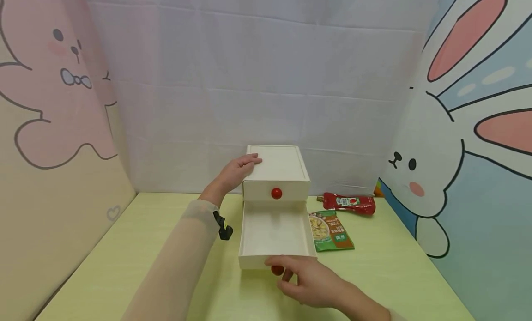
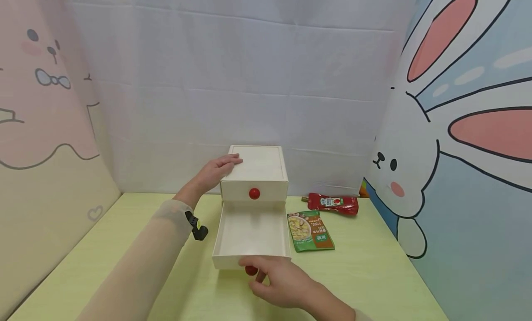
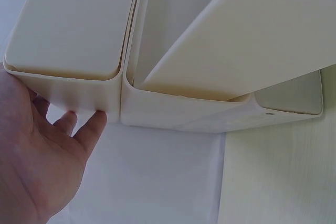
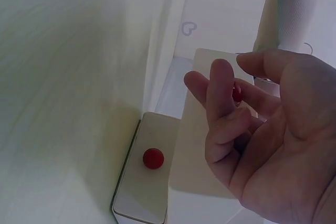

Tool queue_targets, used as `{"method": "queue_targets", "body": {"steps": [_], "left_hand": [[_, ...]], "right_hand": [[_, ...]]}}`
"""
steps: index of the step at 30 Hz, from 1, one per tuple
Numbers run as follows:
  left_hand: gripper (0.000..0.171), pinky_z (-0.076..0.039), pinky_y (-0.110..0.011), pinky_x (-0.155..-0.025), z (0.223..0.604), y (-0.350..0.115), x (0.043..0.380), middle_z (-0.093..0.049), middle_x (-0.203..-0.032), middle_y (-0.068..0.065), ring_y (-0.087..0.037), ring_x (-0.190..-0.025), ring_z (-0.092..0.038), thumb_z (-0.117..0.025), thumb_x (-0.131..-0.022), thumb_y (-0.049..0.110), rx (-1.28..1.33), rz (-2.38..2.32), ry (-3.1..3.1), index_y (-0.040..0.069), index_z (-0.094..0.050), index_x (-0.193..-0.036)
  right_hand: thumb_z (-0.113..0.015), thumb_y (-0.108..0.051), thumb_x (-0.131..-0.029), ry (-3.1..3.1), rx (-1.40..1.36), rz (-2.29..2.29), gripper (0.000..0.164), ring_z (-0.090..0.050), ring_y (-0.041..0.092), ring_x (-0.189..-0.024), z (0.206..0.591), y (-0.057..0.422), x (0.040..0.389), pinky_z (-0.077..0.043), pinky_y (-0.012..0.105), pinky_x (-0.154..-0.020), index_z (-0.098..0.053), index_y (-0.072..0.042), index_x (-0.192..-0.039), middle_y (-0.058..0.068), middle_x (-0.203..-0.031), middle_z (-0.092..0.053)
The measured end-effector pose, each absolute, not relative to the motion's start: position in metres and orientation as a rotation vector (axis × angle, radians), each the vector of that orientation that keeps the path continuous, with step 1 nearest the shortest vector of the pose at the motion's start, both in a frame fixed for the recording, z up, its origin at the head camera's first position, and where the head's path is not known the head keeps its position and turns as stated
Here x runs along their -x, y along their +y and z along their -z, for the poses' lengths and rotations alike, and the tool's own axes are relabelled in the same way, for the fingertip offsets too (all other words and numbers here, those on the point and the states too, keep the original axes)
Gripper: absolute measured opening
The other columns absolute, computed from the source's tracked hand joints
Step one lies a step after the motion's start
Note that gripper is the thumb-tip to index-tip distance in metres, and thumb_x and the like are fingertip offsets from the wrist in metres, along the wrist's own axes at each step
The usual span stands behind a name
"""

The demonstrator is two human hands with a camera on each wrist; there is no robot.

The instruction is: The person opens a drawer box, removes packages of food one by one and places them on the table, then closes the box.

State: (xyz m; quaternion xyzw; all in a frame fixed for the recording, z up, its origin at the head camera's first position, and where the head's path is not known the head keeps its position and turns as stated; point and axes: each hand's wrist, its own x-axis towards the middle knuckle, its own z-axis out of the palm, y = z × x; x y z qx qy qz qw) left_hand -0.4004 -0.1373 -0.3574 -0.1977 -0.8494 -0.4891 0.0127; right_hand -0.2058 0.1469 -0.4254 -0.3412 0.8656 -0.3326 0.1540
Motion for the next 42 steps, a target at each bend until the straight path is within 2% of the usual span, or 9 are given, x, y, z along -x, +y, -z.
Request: {"method": "queue_targets", "body": {"steps": [5, 9, 16, 18, 24, 31, 42], "left_hand": [[0.047, -0.024, -0.060, -0.137, 0.358, -0.137, 0.402, -0.034, -0.181, 0.000, -0.032, -0.171, -0.021, -0.041, -0.119, 0.029, 0.629, 1.515, -2.645, 0.016, -0.060, -0.160], [0.047, -0.024, -0.060, -0.137, 0.358, -0.137, 0.402, -0.034, -0.181, -0.001, -0.032, -0.171, -0.021, -0.040, -0.119, 0.029, 0.631, 1.522, -2.640, 0.015, -0.059, -0.160], [0.047, -0.025, -0.059, -0.137, 0.359, -0.137, 0.403, -0.034, -0.181, 0.000, -0.032, -0.171, -0.021, -0.041, -0.119, 0.029, 0.632, 1.529, -2.636, 0.015, -0.060, -0.160], [0.047, -0.025, -0.059, -0.137, 0.359, -0.137, 0.402, -0.034, -0.181, 0.000, -0.032, -0.171, -0.021, -0.041, -0.119, 0.029, 0.631, 1.531, -2.637, 0.015, -0.060, -0.160], [0.047, -0.025, -0.059, -0.137, 0.360, -0.137, 0.404, -0.034, -0.181, 0.000, -0.031, -0.171, -0.021, -0.041, -0.119, 0.029, 0.625, 1.533, -2.634, 0.015, -0.060, -0.160], [0.046, -0.023, -0.060, -0.137, 0.360, -0.137, 0.404, -0.035, -0.180, -0.002, -0.033, -0.171, -0.021, -0.042, -0.119, 0.027, 0.632, 1.539, -2.620, 0.013, -0.060, -0.159], [0.047, -0.023, -0.060, -0.137, 0.359, -0.136, 0.403, -0.035, -0.181, -0.003, -0.033, -0.171, -0.021, -0.042, -0.119, 0.028, 0.629, 1.524, -2.629, 0.013, -0.059, -0.160]], "right_hand": [[-0.074, -0.023, -0.106, 2.477, 0.995, 0.958, 0.043, -0.065, -0.004, -0.105, 0.436, 0.145, 0.208, -0.059, 0.018, -0.078, -0.064, -0.033, -0.147, 0.001, -0.139, -0.073], [-0.070, -0.020, -0.109, 2.498, 1.042, 1.002, 0.038, -0.066, -0.003, -0.107, 0.442, 0.145, 0.208, -0.060, 0.018, -0.077, -0.065, -0.031, -0.145, 0.004, -0.140, -0.074], [-0.065, -0.019, -0.112, 2.521, 1.078, 1.079, 0.029, -0.058, -0.006, -0.071, 0.448, 0.144, 0.210, -0.057, 0.019, -0.060, -0.070, -0.027, -0.140, 0.002, -0.119, -0.074], [-0.065, -0.018, -0.112, 2.519, 1.074, 1.102, 0.029, -0.056, -0.006, -0.066, 0.448, 0.144, 0.212, -0.057, 0.020, -0.059, -0.070, -0.026, -0.139, 0.004, -0.117, -0.073], [-0.064, -0.020, -0.112, 2.530, 1.020, 1.129, 0.028, -0.058, -0.005, -0.065, 0.448, 0.145, 0.218, -0.057, 0.021, -0.059, -0.070, -0.025, -0.139, 0.010, -0.122, -0.074], [-0.063, -0.022, -0.113, 2.533, 0.983, 1.131, 0.027, -0.058, -0.003, -0.064, 0.448, 0.144, 0.222, -0.057, 0.022, -0.059, -0.070, -0.026, -0.139, 0.008, -0.120, -0.074], [-0.063, -0.016, -0.113, 2.549, 1.021, 1.148, 0.029, -0.058, -0.002, -0.063, 0.446, 0.138, 0.234, -0.058, 0.023, -0.058, -0.069, -0.022, -0.140, 0.012, -0.119, -0.072]]}}
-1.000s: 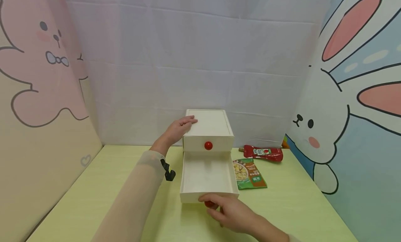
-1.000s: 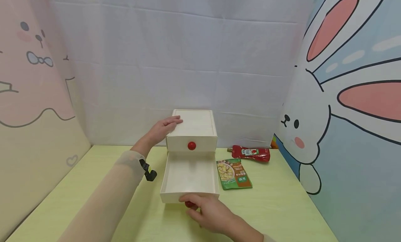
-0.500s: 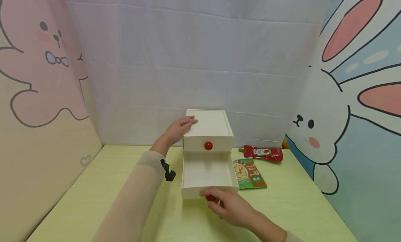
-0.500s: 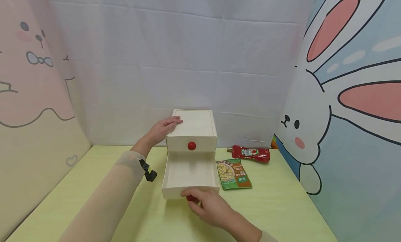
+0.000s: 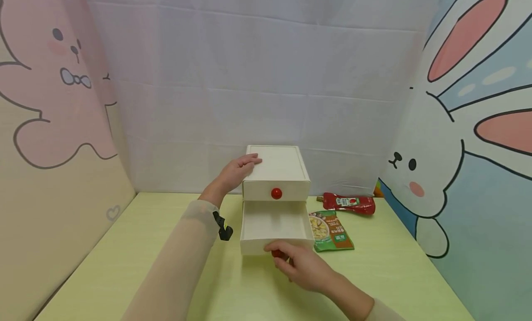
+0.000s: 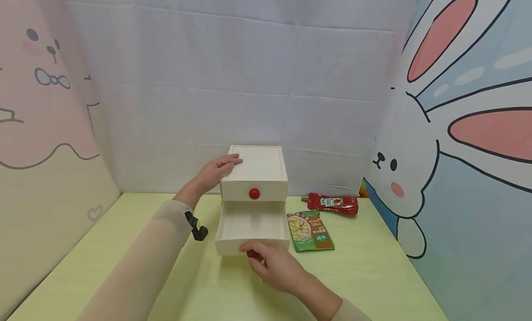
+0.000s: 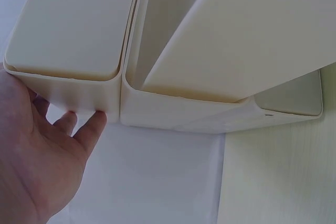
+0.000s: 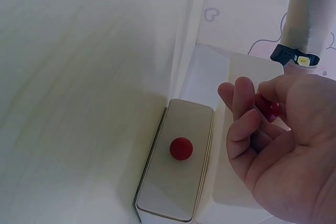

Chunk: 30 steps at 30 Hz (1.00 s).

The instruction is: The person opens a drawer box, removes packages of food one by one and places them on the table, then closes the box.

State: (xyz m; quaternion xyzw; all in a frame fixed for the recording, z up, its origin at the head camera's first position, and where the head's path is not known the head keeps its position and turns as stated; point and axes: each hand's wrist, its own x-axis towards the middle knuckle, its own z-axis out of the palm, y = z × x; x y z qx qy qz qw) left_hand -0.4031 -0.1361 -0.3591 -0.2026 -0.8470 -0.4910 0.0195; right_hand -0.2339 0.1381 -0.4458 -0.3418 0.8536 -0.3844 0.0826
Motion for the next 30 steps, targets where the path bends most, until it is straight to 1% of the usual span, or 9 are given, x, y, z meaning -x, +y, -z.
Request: {"method": "queue_targets", "body": {"steps": [5, 12, 19, 24, 30], "left_hand": [[0.047, -0.023, -0.060, -0.137, 0.358, -0.136, 0.402, -0.035, -0.180, -0.002, -0.033, -0.171, -0.022, -0.042, -0.119, 0.028, 0.628, 1.521, -2.629, 0.013, -0.060, -0.159], [0.047, -0.024, -0.061, -0.136, 0.358, -0.137, 0.401, -0.035, -0.181, -0.002, -0.032, -0.171, -0.022, -0.041, -0.119, 0.028, 0.631, 1.519, -2.628, 0.014, -0.060, -0.159], [0.047, -0.022, -0.061, -0.137, 0.359, -0.137, 0.402, -0.034, -0.181, 0.000, -0.031, -0.172, -0.021, -0.041, -0.119, 0.030, 0.618, 1.514, -2.634, 0.015, -0.060, -0.159], [0.047, -0.023, -0.061, -0.137, 0.359, -0.137, 0.402, -0.034, -0.181, -0.001, -0.032, -0.172, -0.021, -0.041, -0.119, 0.029, 0.620, 1.510, -2.633, 0.015, -0.060, -0.159], [0.047, -0.023, -0.061, -0.137, 0.359, -0.136, 0.401, -0.034, -0.181, -0.002, -0.032, -0.171, -0.021, -0.040, -0.120, 0.029, 0.631, 1.516, -2.633, 0.014, -0.059, -0.160]], "right_hand": [[-0.062, -0.017, -0.113, 2.559, 1.015, 1.157, 0.028, -0.059, 0.000, -0.064, 0.444, 0.134, 0.240, -0.058, 0.024, -0.057, -0.069, -0.023, -0.140, 0.012, -0.121, -0.072], [-0.061, -0.013, -0.113, 2.588, 1.010, 1.145, 0.030, -0.059, 0.002, -0.065, 0.442, 0.130, 0.247, -0.058, 0.026, -0.056, -0.069, -0.021, -0.140, 0.009, -0.117, -0.072], [-0.060, -0.016, -0.114, 2.604, 0.959, 1.127, 0.030, -0.060, 0.005, -0.068, 0.438, 0.128, 0.252, -0.058, 0.026, -0.057, -0.068, -0.019, -0.142, 0.011, -0.121, -0.071], [-0.060, -0.014, -0.113, 2.623, 0.953, 1.136, 0.031, -0.060, 0.005, -0.068, 0.439, 0.126, 0.257, -0.058, 0.026, -0.057, -0.068, -0.019, -0.142, 0.008, -0.118, -0.071], [-0.059, -0.012, -0.113, 2.615, 0.936, 1.166, 0.032, -0.061, 0.006, -0.067, 0.440, 0.125, 0.264, -0.058, 0.027, -0.056, -0.068, -0.017, -0.143, 0.013, -0.118, -0.072]]}}
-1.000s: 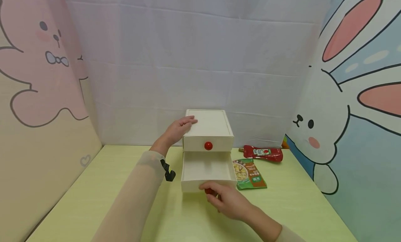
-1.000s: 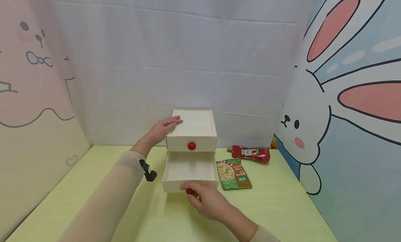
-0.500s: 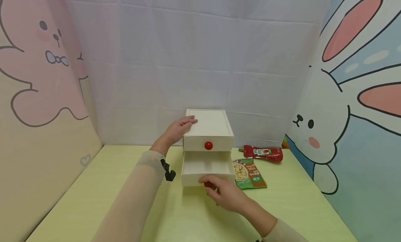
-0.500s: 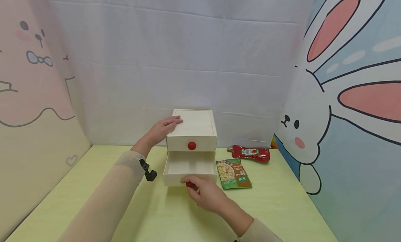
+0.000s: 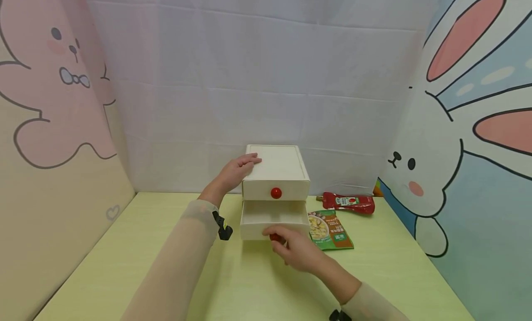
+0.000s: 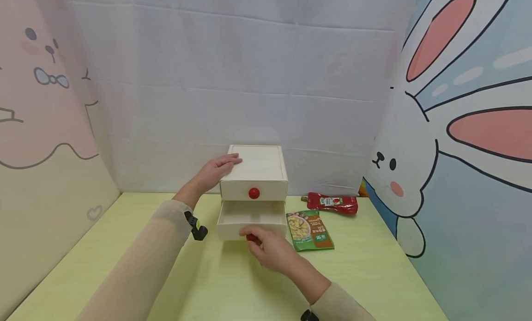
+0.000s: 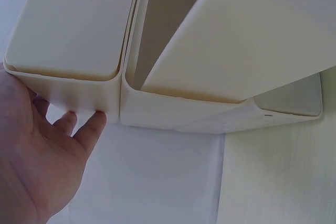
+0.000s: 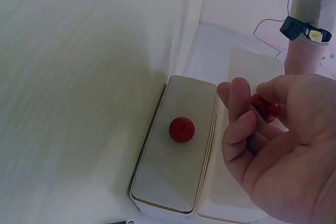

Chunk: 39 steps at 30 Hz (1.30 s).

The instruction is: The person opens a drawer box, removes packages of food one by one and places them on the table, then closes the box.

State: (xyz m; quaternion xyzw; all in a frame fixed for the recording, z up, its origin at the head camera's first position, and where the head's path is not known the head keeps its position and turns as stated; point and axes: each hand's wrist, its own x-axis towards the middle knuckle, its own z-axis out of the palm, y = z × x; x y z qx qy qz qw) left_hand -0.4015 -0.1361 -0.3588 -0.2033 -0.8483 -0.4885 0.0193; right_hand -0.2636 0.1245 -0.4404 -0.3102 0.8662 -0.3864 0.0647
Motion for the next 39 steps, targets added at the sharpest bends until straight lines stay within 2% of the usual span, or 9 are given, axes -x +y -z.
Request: {"method": "queue_targets", "body": {"steps": [9, 15, 18, 25, 31, 39], "left_hand": [[0.047, -0.024, -0.060, -0.137, 0.361, -0.136, 0.405, -0.035, -0.180, -0.001, -0.031, -0.171, -0.022, -0.042, -0.119, 0.029, 0.620, 1.518, -2.628, 0.015, -0.060, -0.159], [0.047, -0.025, -0.060, -0.137, 0.361, -0.137, 0.404, -0.035, -0.180, -0.001, -0.031, -0.171, -0.022, -0.042, -0.119, 0.029, 0.630, 1.521, -2.630, 0.015, -0.059, -0.160], [0.047, -0.024, -0.060, -0.137, 0.361, -0.137, 0.404, -0.035, -0.181, -0.001, -0.030, -0.171, -0.022, -0.041, -0.120, 0.029, 0.634, 1.520, -2.629, 0.014, -0.059, -0.160], [0.047, -0.023, -0.060, -0.137, 0.361, -0.136, 0.404, -0.035, -0.180, -0.001, -0.031, -0.171, -0.022, -0.041, -0.119, 0.029, 0.623, 1.523, -2.627, 0.015, -0.060, -0.159], [0.047, -0.024, -0.062, -0.136, 0.361, -0.136, 0.403, -0.034, -0.181, -0.001, -0.032, -0.171, -0.022, -0.040, -0.120, 0.029, 0.629, 1.536, -2.623, 0.014, -0.059, -0.160], [0.046, -0.025, -0.062, -0.136, 0.359, -0.136, 0.399, -0.035, -0.180, 0.002, -0.030, -0.171, -0.023, -0.042, -0.120, 0.030, 0.619, 1.546, -2.625, 0.016, -0.061, -0.159]], "right_hand": [[-0.059, -0.008, -0.111, 2.598, 0.917, 1.223, 0.032, -0.061, 0.009, -0.067, 0.440, 0.123, 0.275, -0.058, 0.028, -0.055, -0.070, -0.013, -0.141, 0.008, -0.115, -0.071], [-0.058, -0.008, -0.112, 2.618, 0.912, 1.225, 0.033, -0.060, 0.011, -0.062, 0.438, 0.120, 0.282, -0.055, 0.028, -0.054, -0.069, -0.013, -0.143, 0.005, -0.101, -0.068], [-0.057, -0.008, -0.113, 2.626, 0.900, 1.225, 0.033, -0.060, 0.011, -0.062, 0.438, 0.118, 0.286, -0.055, 0.028, -0.055, -0.069, -0.013, -0.143, 0.005, -0.100, -0.068], [-0.056, -0.005, -0.112, 2.646, 0.890, 1.254, 0.033, -0.059, 0.011, -0.061, 0.440, 0.115, 0.295, -0.056, 0.027, -0.054, -0.068, -0.010, -0.142, 0.018, -0.110, -0.071], [-0.056, -0.007, -0.112, 2.666, 0.836, 1.253, 0.034, -0.059, 0.012, -0.058, 0.439, 0.111, 0.302, -0.055, 0.028, -0.053, -0.069, -0.011, -0.142, 0.021, -0.113, -0.072], [-0.056, -0.010, -0.113, 2.720, 0.755, 1.226, 0.033, -0.058, 0.013, -0.056, 0.438, 0.105, 0.313, -0.053, 0.030, -0.053, -0.069, -0.014, -0.143, 0.006, -0.100, -0.068]]}}
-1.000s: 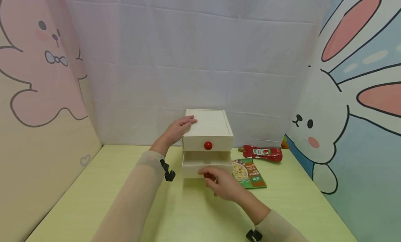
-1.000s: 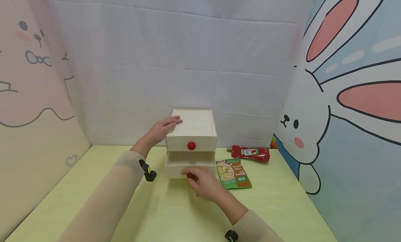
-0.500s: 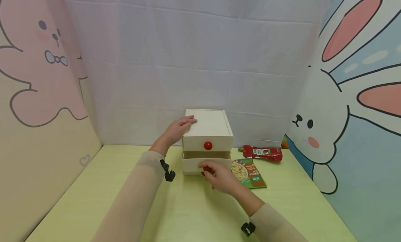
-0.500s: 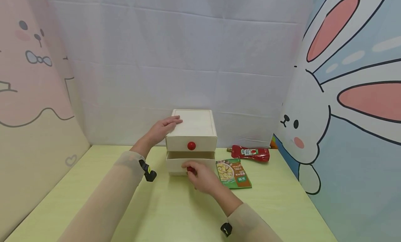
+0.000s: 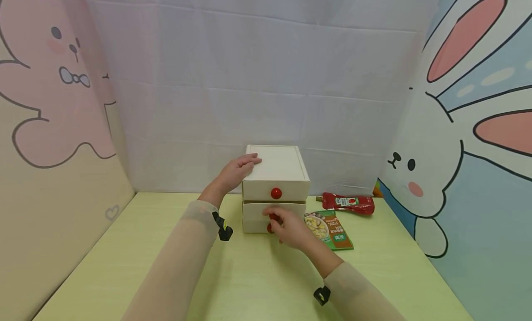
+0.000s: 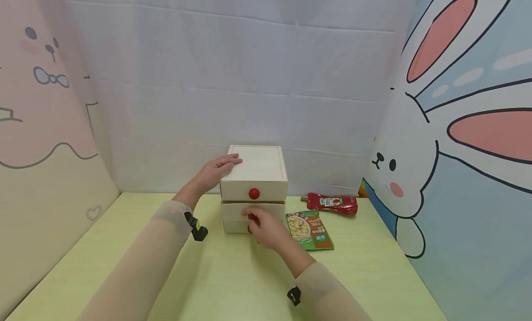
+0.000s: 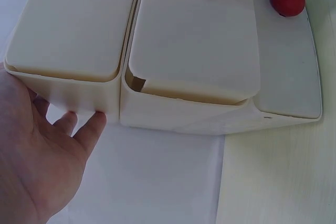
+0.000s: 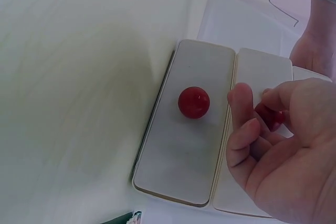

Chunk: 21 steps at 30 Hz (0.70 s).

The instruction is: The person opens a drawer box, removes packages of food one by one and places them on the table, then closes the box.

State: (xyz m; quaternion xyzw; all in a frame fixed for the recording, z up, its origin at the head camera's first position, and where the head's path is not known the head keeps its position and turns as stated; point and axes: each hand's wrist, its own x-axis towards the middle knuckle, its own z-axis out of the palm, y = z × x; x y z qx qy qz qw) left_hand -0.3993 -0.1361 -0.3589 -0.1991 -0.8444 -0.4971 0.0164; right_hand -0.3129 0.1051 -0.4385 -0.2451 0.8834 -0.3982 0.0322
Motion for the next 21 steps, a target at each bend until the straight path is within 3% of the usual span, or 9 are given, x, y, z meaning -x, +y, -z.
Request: {"method": "queue_targets", "body": {"steps": [5, 21], "left_hand": [[0.046, -0.025, -0.061, -0.136, 0.3597, -0.1361, 0.4012, -0.036, -0.180, 0.001, -0.030, -0.171, -0.023, -0.041, -0.119, 0.030, 0.618, 1.536, -2.625, 0.016, -0.061, -0.159], [0.046, -0.024, -0.061, -0.136, 0.3612, -0.1366, 0.4032, -0.035, -0.180, 0.001, -0.030, -0.171, -0.022, -0.041, -0.120, 0.030, 0.629, 1.538, -2.624, 0.016, -0.060, -0.159]], "right_hand": [[-0.055, -0.010, -0.113, 2.744, 0.714, 1.210, 0.033, -0.057, 0.013, -0.055, 0.4363, 0.1025, 0.3160, -0.051, 0.030, -0.053, -0.069, -0.015, -0.142, 0.005, -0.093, -0.066], [-0.055, -0.012, -0.113, 2.744, 0.687, 1.195, 0.033, -0.057, 0.014, -0.056, 0.4376, 0.1024, 0.3209, -0.053, 0.030, -0.056, -0.067, -0.016, -0.143, 0.005, -0.096, -0.068]]}}
